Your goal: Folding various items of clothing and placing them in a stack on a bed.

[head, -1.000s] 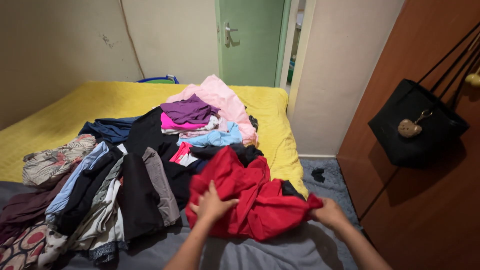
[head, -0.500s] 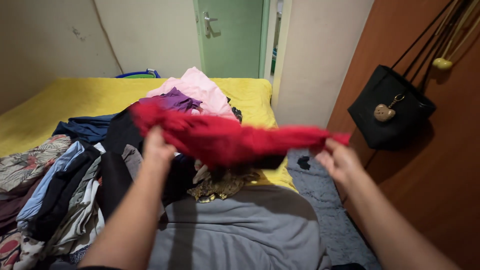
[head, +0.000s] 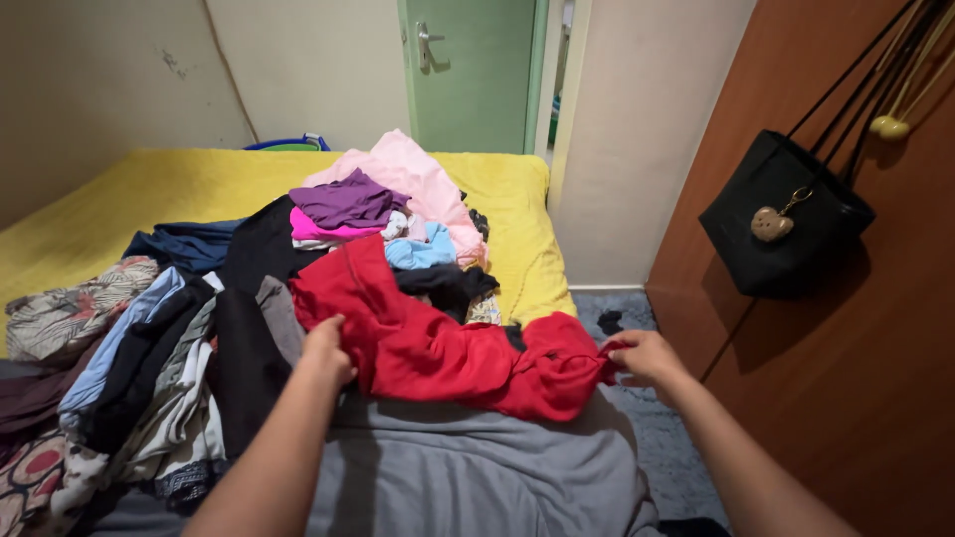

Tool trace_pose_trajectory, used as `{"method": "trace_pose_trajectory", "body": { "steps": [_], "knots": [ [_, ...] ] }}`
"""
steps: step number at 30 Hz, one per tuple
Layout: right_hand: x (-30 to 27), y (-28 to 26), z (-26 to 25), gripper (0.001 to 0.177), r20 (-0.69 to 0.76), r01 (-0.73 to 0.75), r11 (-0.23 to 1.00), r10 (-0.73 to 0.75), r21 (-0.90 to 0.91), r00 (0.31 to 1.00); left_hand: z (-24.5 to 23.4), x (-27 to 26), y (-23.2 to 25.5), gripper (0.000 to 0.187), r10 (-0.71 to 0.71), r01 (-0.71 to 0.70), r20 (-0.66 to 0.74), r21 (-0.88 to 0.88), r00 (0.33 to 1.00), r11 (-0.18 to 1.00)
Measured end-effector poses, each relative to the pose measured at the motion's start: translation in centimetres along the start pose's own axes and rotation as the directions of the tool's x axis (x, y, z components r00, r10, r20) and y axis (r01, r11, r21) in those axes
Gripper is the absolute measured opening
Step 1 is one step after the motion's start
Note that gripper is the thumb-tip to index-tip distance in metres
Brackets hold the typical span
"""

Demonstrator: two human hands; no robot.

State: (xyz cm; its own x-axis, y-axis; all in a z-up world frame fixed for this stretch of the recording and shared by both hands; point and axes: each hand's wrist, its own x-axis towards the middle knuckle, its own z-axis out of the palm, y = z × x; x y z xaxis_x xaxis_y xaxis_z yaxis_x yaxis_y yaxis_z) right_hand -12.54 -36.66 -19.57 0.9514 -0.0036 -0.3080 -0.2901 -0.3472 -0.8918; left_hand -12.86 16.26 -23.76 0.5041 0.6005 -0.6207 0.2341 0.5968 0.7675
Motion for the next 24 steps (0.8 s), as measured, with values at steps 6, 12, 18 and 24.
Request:
{"method": "trace_pose_trajectory", "body": {
  "steps": [6, 12, 18, 24],
  "knots": [
    [2.9, 2.0, 0.0, 0.018, -0.161, 0.007, 0.938, -0.067, -0.346, 0.985, 2.1, -7.7, -4.0, 0.073, 0.865, -0.567, 0.092, 0.788, 0.493, 0.239],
    [8.5, 0.8, -2.6, 0.024, -0.207, 0.261, 0.949, -0.295, -0.178, 0.933, 5.1, -6.1, -9.8, 0.090, 0.222, -0.588, 0.595, 0.802, 0.773, -0.104],
    [11.2, -8.8, -3.9, 0.010, -0.273, 0.472, 0.791, -0.588, -0.390, 0.761, 8.2, 9.5, -14.6, 0.041, 0.277, -0.824, 0.815, 0.555, 0.510, -0.115],
    [8.9, -18.4, -6.8, 0.017, -0.387, 0.555, 0.772, -0.635, -0.310, 0.668, 9.0, -3.3, 5.9, 0.032, 0.111, 0.052, 0.788, -0.179, 0.606, 0.983]
  ]
}}
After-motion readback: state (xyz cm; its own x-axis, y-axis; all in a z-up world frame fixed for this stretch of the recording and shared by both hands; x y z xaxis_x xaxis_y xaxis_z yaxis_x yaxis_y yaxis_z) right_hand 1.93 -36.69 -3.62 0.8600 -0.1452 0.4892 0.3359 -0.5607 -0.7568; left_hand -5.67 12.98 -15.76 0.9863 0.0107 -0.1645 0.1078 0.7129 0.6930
